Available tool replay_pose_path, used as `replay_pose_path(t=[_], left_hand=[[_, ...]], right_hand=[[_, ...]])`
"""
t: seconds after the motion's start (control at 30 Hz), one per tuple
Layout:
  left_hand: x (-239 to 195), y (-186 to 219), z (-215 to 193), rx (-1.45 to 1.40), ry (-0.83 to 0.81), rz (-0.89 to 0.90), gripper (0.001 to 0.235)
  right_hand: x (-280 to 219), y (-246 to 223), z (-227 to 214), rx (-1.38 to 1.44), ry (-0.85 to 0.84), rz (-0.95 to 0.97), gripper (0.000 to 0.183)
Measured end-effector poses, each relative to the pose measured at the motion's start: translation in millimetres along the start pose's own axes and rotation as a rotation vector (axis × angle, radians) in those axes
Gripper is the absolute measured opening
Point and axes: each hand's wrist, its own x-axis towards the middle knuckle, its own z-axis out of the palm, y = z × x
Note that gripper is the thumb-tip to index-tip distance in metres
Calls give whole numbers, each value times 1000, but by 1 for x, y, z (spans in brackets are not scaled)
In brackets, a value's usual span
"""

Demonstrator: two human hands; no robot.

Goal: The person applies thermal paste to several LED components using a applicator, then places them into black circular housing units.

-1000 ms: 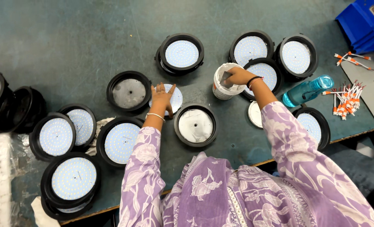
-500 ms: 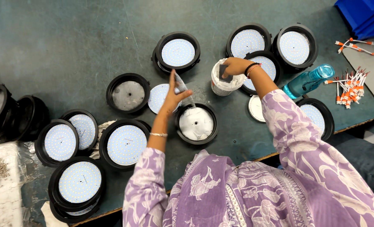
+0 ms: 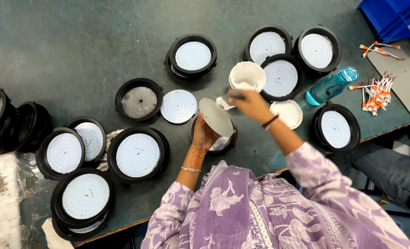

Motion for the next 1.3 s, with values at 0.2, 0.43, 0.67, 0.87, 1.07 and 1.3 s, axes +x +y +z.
replay_pose_path(t=[0.2, 0.43, 0.67, 0.87, 1.07, 1.3], left_hand=[[-28, -10, -10, 48, 228, -32, 89], [-50, 1, 6, 153, 80, 32, 92], [-65, 33, 52, 406, -111, 167, 116], [-66, 30, 38, 707, -200, 173, 130], [-68, 31, 36, 796, -120, 121, 131], [-70, 29, 41, 661, 17, 14, 130]], right_hand=[[-52, -68, 63, -371, 195, -321, 24], [-98, -101, 73, -320, 134, -223, 28], [-90, -15, 59, 443, 404, 190, 34], [-77, -15, 62, 733, 371, 407, 36], [-70, -40, 68, 586, 313, 235, 40], [-76, -57, 74, 386, 141, 173, 32]])
